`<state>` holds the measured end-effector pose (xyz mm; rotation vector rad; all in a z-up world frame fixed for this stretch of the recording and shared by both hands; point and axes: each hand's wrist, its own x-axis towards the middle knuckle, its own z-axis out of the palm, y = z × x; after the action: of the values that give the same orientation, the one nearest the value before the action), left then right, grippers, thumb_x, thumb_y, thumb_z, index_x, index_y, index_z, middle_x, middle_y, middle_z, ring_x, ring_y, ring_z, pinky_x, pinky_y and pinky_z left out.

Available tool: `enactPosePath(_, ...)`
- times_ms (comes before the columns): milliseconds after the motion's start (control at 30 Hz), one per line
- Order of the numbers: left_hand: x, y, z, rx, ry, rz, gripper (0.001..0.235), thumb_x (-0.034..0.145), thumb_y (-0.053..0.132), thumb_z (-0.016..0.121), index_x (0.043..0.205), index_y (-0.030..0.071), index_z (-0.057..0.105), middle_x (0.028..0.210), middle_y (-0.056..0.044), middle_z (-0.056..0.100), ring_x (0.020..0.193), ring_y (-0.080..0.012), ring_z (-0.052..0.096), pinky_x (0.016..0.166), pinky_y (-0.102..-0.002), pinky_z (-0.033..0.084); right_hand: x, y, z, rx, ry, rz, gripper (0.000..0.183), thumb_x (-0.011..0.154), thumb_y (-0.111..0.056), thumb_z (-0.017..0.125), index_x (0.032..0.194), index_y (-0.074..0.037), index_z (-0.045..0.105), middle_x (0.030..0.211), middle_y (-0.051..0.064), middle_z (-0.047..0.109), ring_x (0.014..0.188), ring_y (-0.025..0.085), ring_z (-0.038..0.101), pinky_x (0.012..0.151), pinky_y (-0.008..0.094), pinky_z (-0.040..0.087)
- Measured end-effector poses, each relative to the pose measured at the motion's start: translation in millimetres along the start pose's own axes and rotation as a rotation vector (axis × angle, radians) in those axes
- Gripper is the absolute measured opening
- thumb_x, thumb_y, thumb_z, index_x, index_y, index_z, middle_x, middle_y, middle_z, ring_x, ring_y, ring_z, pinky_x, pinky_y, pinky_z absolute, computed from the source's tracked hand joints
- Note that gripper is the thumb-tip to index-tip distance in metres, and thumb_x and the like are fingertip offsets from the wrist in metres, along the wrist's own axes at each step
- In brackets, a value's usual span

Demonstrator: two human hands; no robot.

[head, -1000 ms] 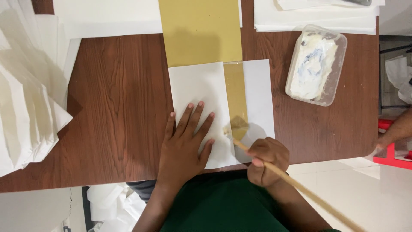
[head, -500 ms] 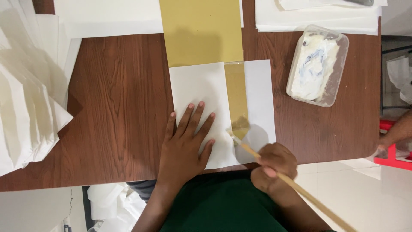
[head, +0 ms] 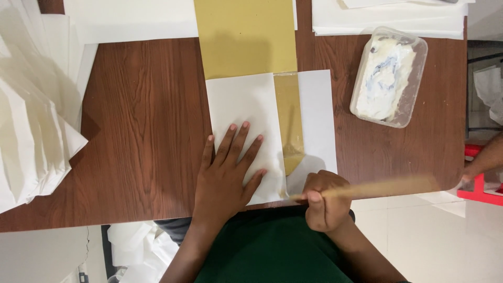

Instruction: The person applies white adhesive to a yellow paper template using a brush and then folds a white sheet of paper over the glued areas to create a pocket. The person presses the folded edges to secure the bond.

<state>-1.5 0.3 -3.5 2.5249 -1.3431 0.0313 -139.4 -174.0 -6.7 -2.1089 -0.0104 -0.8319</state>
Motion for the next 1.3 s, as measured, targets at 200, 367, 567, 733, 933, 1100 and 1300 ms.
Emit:
enactPosePath(200,0,0,-1,-0.021,-0.002,-0.007,0.058,0.107,0.051,0.044,0.158,0.022,0.046,0.168,-0.008,0.033,0.157,-0.0255,0.028,0.126,-0.052,0.019,-22,5,-13,0.083,0.203,0.121,0.042,0.111,-0.037,0.038,0.082,-0.011,0.052,0.061,0.005,0.049,0.046,0.018,0.048,0.045,0.032,0.041)
enactPosePath(367,0,1,0,-0.044,0.013,-0.003,0.057,0.107,0.05,0.045,0.156,0.022,0.047,0.167,-0.007,0.035,0.156,-0.0254,0.029,0.126,-0.053,0.021,-25,18,-27,0.086,0.038,0.019,0.025,0.108,-0.029,0.049,0.096,-0.012,0.064,0.072,-0.001,0.065,0.059,0.012,0.063,0.05,0.025,0.057)
enactPosePath(567,0,1,-1,-0.028,0.009,-0.018,0.058,0.107,0.051,0.045,0.157,0.022,0.047,0.168,-0.007,0.034,0.156,-0.0249,0.029,0.125,-0.053,0.022,4,-2,-4,-0.166,0.038,-0.168,0.032,0.107,-0.025,0.042,0.086,-0.006,0.055,0.06,0.003,0.051,0.043,0.016,0.049,0.043,0.029,0.035)
enactPosePath(733,0,0,-2,-0.044,0.005,-0.003,0.059,0.107,0.05,0.045,0.158,0.021,0.045,0.169,-0.008,0.032,0.157,-0.0259,0.027,0.126,-0.053,0.02,2,1,-10,0.109,-0.067,0.03,0.031,0.105,-0.014,0.044,0.077,-0.002,0.05,0.063,0.006,0.05,0.05,0.017,0.046,0.042,0.027,0.042)
enactPosePath(933,0,0,-1,-0.026,0.029,0.008,0.057,0.107,0.05,0.044,0.157,0.021,0.047,0.167,-0.008,0.035,0.156,-0.0259,0.031,0.125,-0.053,0.022,-9,14,-16,0.093,0.301,-0.107,0.032,0.113,-0.03,0.043,0.093,-0.009,0.056,0.056,-0.002,0.045,0.038,0.009,0.035,0.034,0.025,0.032)
enactPosePath(1100,0,-1,0,-0.045,0.043,0.004,0.057,0.106,0.05,0.045,0.156,0.021,0.048,0.167,-0.008,0.036,0.155,-0.0256,0.031,0.125,-0.052,0.021,-8,13,-15,-0.074,0.039,-0.031,0.031,0.108,-0.028,0.046,0.095,-0.006,0.064,0.068,0.006,0.064,0.053,0.017,0.062,0.048,0.029,0.049)
enactPosePath(1300,-2,-1,2,-0.06,0.045,-0.008,0.057,0.107,0.05,0.046,0.156,0.021,0.047,0.167,-0.007,0.035,0.155,-0.0259,0.031,0.126,-0.052,0.02,-10,1,-15,-0.039,0.099,-0.055,0.039,0.111,-0.032,0.039,0.081,-0.01,0.052,0.056,0.002,0.048,0.04,0.015,0.047,0.036,0.028,0.04)
